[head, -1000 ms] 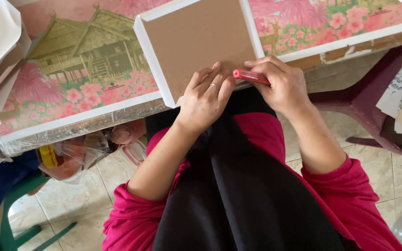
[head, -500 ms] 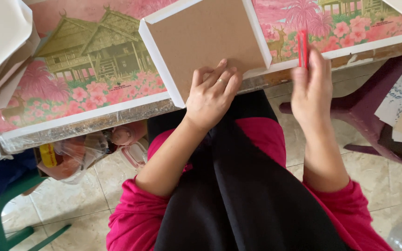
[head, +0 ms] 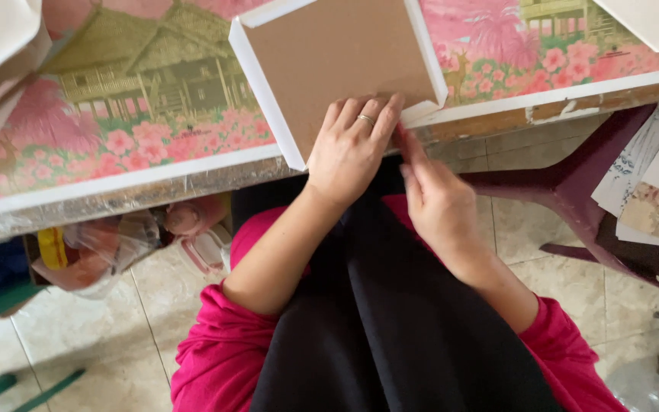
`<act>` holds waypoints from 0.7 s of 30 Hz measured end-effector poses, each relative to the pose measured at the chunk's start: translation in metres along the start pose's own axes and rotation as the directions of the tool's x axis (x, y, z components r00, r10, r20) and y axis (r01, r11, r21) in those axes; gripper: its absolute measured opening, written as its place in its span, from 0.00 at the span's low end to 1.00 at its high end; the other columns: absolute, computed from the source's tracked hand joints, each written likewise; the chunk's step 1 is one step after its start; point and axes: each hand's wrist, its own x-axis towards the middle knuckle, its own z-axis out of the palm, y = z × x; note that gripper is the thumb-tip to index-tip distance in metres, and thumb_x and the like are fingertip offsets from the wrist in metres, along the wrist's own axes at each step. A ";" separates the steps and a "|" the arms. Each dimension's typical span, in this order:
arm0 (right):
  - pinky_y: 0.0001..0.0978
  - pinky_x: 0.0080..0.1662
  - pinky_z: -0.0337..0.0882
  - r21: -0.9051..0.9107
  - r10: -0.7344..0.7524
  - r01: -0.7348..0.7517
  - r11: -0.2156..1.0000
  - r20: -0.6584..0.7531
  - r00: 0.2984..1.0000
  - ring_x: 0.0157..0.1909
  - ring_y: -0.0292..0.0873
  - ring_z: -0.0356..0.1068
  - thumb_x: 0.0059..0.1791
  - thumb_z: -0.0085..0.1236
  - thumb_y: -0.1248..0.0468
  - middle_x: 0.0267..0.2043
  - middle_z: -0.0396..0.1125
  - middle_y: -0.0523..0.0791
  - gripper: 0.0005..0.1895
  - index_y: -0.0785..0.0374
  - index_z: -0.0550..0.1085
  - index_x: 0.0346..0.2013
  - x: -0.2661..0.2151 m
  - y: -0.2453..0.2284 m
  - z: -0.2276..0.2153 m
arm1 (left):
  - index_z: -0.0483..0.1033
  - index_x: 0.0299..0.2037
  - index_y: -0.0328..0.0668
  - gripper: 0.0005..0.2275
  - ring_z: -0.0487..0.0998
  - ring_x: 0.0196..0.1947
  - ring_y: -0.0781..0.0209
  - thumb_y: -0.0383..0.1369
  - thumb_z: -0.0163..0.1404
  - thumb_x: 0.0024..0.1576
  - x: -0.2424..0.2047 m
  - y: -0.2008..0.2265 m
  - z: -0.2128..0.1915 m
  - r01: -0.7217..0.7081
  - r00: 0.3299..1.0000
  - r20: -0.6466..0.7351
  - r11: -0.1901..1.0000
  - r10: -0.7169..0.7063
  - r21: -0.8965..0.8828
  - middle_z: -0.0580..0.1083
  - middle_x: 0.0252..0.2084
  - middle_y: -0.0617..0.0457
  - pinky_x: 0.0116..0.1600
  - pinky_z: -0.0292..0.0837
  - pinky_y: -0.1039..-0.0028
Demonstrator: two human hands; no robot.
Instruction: The person assembles books by placing a brown cover sheet into a white frame and smoothing it with a red tool. They repeat this process for multiple books, stacking the finished items on the table.
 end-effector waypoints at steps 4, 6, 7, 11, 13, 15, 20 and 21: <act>0.36 0.34 0.67 0.141 -0.012 0.016 0.990 -0.028 1.000 0.23 0.40 0.61 0.54 0.55 0.75 0.29 0.70 0.48 0.21 0.66 0.68 0.61 0.008 0.025 -0.005 | 0.68 0.54 0.35 0.10 0.64 0.60 0.37 0.26 0.44 0.63 -0.019 -0.011 -0.039 0.096 0.995 0.048 0.947 -0.085 -0.307 0.63 0.60 0.41 0.62 0.57 0.48; 0.36 0.40 0.69 0.148 -0.028 0.033 0.988 -0.033 0.999 0.35 0.45 0.68 0.54 0.53 0.74 0.41 0.69 0.52 0.18 0.70 0.67 0.60 0.011 0.025 -0.002 | 0.70 0.45 0.38 0.07 0.65 0.60 0.41 0.32 0.50 0.62 -0.039 -0.022 -0.053 0.126 0.992 0.037 0.979 -0.121 -0.161 0.67 0.59 0.44 0.62 0.57 0.51; 0.36 0.46 0.71 0.148 -0.044 0.048 0.988 -0.031 0.999 0.47 0.50 0.74 0.55 0.51 0.73 0.54 0.69 0.56 0.16 0.73 0.67 0.58 0.012 0.026 -0.002 | 0.73 0.37 0.41 0.10 0.67 0.61 0.46 0.39 0.55 0.60 -0.051 -0.026 -0.060 0.160 0.987 0.020 0.987 -0.160 -0.021 0.70 0.57 0.47 0.61 0.57 0.54; 0.40 0.49 0.72 0.119 -0.017 0.023 0.993 -0.051 0.999 0.50 0.55 0.73 0.56 0.48 0.71 0.55 0.67 0.58 0.17 0.73 0.65 0.59 0.014 -0.002 0.001 | 0.73 0.33 0.44 0.09 0.70 0.59 0.52 0.39 0.52 0.62 -0.045 -0.027 -0.052 0.190 0.979 -0.071 0.982 -0.190 -0.005 0.71 0.56 0.53 0.58 0.62 0.63; 0.41 0.22 0.60 0.008 -0.052 0.051 0.999 0.214 0.976 0.14 0.44 0.54 0.55 0.51 0.66 0.22 0.64 0.45 0.28 0.55 0.57 0.69 0.007 -0.039 -0.008 | 0.68 0.28 0.45 0.09 0.72 0.56 0.58 0.31 0.51 0.61 -0.043 -0.024 -0.045 0.235 0.963 -0.142 0.972 -0.229 0.029 0.74 0.51 0.58 0.52 0.64 0.66; 0.38 0.25 0.61 0.087 -0.104 0.085 0.993 0.246 0.964 0.19 0.43 0.58 0.54 0.53 0.65 0.24 0.63 0.43 0.25 0.56 0.61 0.66 -0.002 -0.041 -0.003 | 0.67 0.28 0.45 0.09 0.72 0.56 0.58 0.32 0.50 0.62 -0.043 -0.026 -0.045 0.227 0.968 -0.122 0.973 -0.221 0.042 0.74 0.51 0.58 0.52 0.65 0.66; 0.30 0.40 0.68 0.337 -0.058 -0.036 0.941 0.264 0.963 0.35 0.39 0.72 0.52 0.53 0.67 0.51 0.71 0.49 0.19 0.62 0.68 0.58 0.006 -0.013 -0.014 | 0.66 0.30 0.45 0.09 0.70 0.58 0.60 0.33 0.50 0.62 -0.046 -0.032 -0.045 0.228 0.971 -0.079 0.973 -0.224 0.044 0.74 0.52 0.58 0.51 0.65 0.67; 0.28 0.40 0.68 0.368 -0.003 -0.098 0.925 0.265 0.964 0.33 0.38 0.70 0.53 0.50 0.68 0.53 0.69 0.50 0.18 0.65 0.68 0.58 0.005 -0.010 -0.015 | 0.69 0.40 0.43 0.08 0.69 0.59 0.59 0.37 0.51 0.62 -0.045 -0.031 -0.048 0.250 0.968 -0.017 0.968 -0.249 0.033 0.73 0.54 0.57 0.54 0.63 0.66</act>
